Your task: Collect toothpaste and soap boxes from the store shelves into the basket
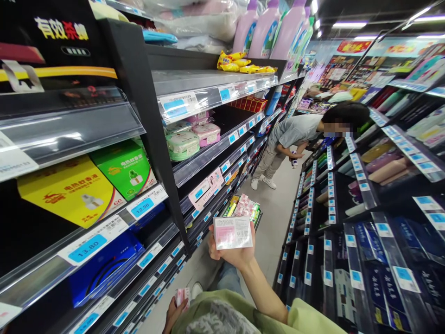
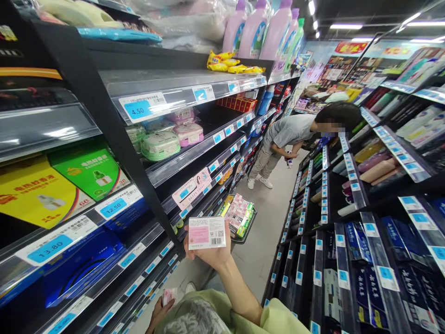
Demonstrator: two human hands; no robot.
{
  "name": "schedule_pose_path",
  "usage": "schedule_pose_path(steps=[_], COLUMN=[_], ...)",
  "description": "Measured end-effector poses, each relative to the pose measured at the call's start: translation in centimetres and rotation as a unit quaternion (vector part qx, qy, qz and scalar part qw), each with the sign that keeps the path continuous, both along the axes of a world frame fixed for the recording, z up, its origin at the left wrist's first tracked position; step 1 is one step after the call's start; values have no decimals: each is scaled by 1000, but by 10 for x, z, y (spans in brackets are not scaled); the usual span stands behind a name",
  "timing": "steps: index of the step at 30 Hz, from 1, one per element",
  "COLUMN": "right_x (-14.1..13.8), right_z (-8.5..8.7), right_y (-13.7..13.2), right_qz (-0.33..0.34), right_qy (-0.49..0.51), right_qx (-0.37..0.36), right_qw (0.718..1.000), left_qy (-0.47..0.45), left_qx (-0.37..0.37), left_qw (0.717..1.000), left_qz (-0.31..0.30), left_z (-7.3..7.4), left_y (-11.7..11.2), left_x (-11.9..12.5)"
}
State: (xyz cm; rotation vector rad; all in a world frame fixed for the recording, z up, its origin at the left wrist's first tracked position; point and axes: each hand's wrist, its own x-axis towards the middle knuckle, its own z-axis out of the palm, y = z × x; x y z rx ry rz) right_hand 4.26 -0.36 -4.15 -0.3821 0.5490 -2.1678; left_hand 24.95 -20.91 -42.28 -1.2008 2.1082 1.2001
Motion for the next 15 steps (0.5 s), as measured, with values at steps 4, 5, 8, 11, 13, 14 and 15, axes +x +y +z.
schedule_pose_path(steps=[4,5,8,11,13,14,15], right_x=[1,1,4,6,7,7,6], right_z=[1,1,2,3,5,7,9], right_y=[0,1,1,0,-2,-3,-3], right_qz=[20,22,-8,-67,-102,-113,-119], right_qy=[-5,-2,32,63,47,27,1], right_qx=[3,9,33,68,84,84,81], right_qw=[1000,1000,999,993,990,990,990], left_qy=[15,18,22,19,16,13,6], left_qx=[17,17,16,12,8,3,-6], left_qw=[1000,1000,999,1000,1000,1000,1000], left_qz=[15,16,17,12,6,1,-4], left_z=[-2,-3,-5,-7,-9,-10,-11], left_y=[0,0,-1,-1,-1,-2,-2], left_x=[2,2,2,1,1,1,1])
